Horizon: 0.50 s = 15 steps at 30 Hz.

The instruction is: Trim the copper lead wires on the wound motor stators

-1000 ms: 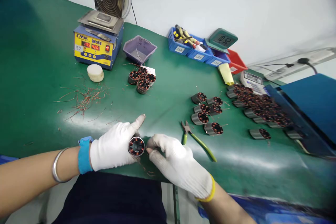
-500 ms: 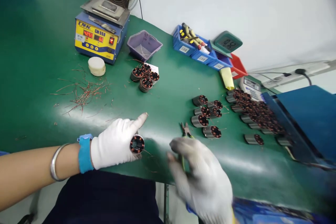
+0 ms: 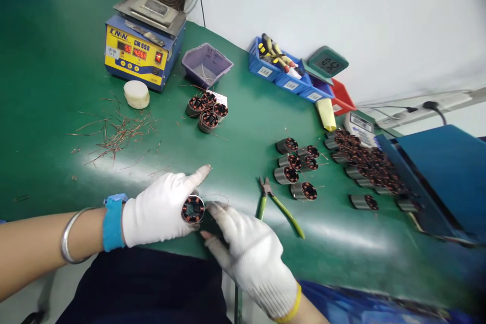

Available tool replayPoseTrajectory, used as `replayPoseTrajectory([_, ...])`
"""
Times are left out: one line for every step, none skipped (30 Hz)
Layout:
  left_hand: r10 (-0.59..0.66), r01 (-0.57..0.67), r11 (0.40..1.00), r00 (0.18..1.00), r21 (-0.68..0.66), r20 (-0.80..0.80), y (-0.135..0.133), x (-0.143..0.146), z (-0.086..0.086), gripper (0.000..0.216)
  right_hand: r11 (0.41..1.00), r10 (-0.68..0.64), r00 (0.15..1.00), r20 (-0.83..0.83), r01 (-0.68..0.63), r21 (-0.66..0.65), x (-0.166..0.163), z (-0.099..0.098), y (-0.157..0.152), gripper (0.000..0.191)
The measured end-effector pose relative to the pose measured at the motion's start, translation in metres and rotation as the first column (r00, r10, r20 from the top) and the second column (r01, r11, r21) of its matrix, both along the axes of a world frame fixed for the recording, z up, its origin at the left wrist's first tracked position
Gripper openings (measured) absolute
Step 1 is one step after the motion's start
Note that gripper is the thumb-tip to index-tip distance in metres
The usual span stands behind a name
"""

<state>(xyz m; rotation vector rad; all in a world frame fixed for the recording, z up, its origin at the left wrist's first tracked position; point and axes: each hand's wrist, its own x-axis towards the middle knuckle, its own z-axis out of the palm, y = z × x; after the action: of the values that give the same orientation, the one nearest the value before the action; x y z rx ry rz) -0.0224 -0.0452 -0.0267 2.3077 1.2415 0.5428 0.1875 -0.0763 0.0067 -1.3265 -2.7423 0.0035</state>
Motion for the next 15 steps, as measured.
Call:
replayPoseTrajectory([0.003, -0.002, 1.000, 1.000, 0.008, -0.003, 0.000, 0.000, 0.001, 0.076, 1.000, -0.003, 1.000, -0.003, 0.002, -0.015, -0.001, 0.003, 0.003, 0.034])
replayPoseTrajectory([0.006, -0.005, 1.000, 1.000, 0.010, -0.008, 0.001, 0.001, 0.001, 0.077, 0.999, -0.004, 1.000, -0.013, 0.004, -0.034, -0.001, 0.005, 0.004, 0.036])
replayPoseTrajectory([0.009, -0.009, 1.000, 1.000, 0.008, -0.015, 0.002, 0.001, 0.002, 0.078, 0.998, 0.001, 1.000, -0.022, -0.002, -0.062, -0.002, 0.008, 0.003, 0.037])
replayPoseTrajectory([0.014, -0.014, 1.000, 1.000, 0.002, -0.022, 0.002, 0.002, 0.003, 0.081, 0.995, 0.018, 1.000, -0.025, -0.021, -0.099, -0.002, 0.010, 0.000, 0.039])
replayPoseTrajectory([0.017, -0.017, 1.000, 0.999, -0.008, -0.031, 0.003, 0.002, 0.004, 0.083, 0.989, 0.043, 0.999, -0.022, -0.045, -0.138, -0.001, 0.012, -0.005, 0.042])
replayPoseTrajectory([0.017, -0.018, 1.000, 0.999, -0.021, -0.042, 0.003, 0.002, 0.005, 0.085, 0.983, 0.073, 0.997, -0.015, -0.074, -0.168, -0.001, 0.013, -0.010, 0.046])
replayPoseTrajectory([0.016, -0.017, 0.999, 0.999, -0.032, -0.051, 0.004, 0.002, 0.007, 0.085, 0.977, 0.097, 0.995, -0.012, -0.098, -0.190, 0.000, 0.012, -0.016, 0.049])
replayPoseTrajectory([0.012, -0.015, 0.999, 0.998, -0.045, -0.058, 0.004, 0.002, 0.010, 0.084, 0.974, 0.107, 0.994, -0.020, -0.109, -0.197, 0.001, 0.011, -0.022, 0.051])
replayPoseTrajectory([0.011, -0.014, 0.998, 0.998, -0.061, -0.063, 0.004, 0.001, 0.014, 0.082, 0.977, 0.098, 0.994, -0.041, -0.104, -0.186, 0.002, 0.009, -0.026, 0.051])
replayPoseTrajectory([0.011, -0.016, 0.997, 0.998, -0.079, -0.061, 0.005, 0.000, 0.018, 0.080, 0.983, 0.074, 0.995, -0.072, -0.085, -0.161, 0.003, 0.006, -0.029, 0.049])
replayPoseTrajectory([0.014, -0.020, 0.994, 0.998, -0.104, -0.056, 0.005, -0.002, 0.022, 0.079, 0.990, 0.051, 0.992, -0.115, -0.065, -0.127, 0.004, 0.002, -0.030, 0.045])
replayPoseTrajectory([0.018, -0.025, 0.991, 0.999, -0.132, -0.049, 0.005, -0.005, 0.026, 0.076, 0.995, 0.036, 0.986, -0.164, -0.051, -0.089, 0.005, -0.002, -0.030, 0.042])
replayPoseTrajectory([0.024, -0.031, 0.988, 0.999, -0.155, -0.044, 0.004, -0.008, 0.029, 0.069, 0.998, 0.027, 0.978, -0.208, -0.038, -0.049, 0.006, -0.007, -0.030, 0.039])
replayPoseTrajectory([0.033, -0.041, 0.984, 0.998, -0.172, -0.049, 0.003, -0.011, 0.032, 0.056, 0.999, 0.027, 0.970, -0.243, -0.032, -0.018, 0.006, -0.011, -0.029, 0.038])
replayPoseTrajectory([0.039, -0.048, 0.984, 0.998, -0.169, -0.057, 0.002, -0.014, 0.033, 0.039, 1.000, 0.026, 0.964, -0.265, -0.027, 0.000, 0.006, -0.014, -0.027, 0.036])
